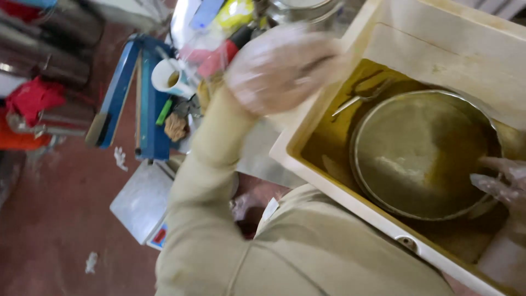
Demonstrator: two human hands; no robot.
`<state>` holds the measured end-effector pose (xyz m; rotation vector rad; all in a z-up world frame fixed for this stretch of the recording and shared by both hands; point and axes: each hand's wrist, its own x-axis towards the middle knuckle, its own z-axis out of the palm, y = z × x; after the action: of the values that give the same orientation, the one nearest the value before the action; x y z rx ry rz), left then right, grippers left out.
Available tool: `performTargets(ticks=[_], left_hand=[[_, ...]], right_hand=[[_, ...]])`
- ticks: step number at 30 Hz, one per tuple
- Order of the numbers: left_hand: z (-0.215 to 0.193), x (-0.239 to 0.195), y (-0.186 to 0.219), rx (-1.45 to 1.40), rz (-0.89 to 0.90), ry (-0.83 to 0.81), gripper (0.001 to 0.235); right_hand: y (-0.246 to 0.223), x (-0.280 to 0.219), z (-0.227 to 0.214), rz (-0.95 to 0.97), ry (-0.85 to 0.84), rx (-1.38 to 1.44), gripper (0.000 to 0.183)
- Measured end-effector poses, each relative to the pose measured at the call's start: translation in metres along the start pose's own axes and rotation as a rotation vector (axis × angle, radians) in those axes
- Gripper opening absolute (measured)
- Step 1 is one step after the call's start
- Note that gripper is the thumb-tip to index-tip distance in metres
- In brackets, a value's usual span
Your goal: The person sifts a yellow powder through a metal sieve into a white container, shaking the sieve and using a metal scoop to break up clumps and guide the powder through. The person wears gloves and works over a countertop with a digital scale and other items nearby.
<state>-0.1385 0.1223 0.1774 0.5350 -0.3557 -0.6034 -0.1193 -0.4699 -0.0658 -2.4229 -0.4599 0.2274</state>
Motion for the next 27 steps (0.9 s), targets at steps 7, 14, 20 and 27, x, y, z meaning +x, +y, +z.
performTargets(ticks=[7, 14, 20, 27], left_hand=[[-0.079, 0.068, -0.069, 2.469, 0.066, -0.176, 0.023], [-0.189, 0.211, -0.164, 2.246, -1.254, -0.146, 0.058], [-0.217, 0.223, -0.195, 2.23, -1.154, 0.001, 0.062], [-0.134, 0.199, -0.133, 2.244, -1.124, 0.148, 0.1]], right_hand=[[-0.118, 0.037, -0.038, 0.267, -0.519, -0.573, 0.067], [-0.18, 0.039, -0.051, 0.319, -0.645, -0.567, 0.063], [-0.171, 0.038, -0.054, 0.354, -0.623, -0.54, 0.063], [-0.157, 0.035, -0.064, 0.398, -0.536, -0.501, 0.061]])
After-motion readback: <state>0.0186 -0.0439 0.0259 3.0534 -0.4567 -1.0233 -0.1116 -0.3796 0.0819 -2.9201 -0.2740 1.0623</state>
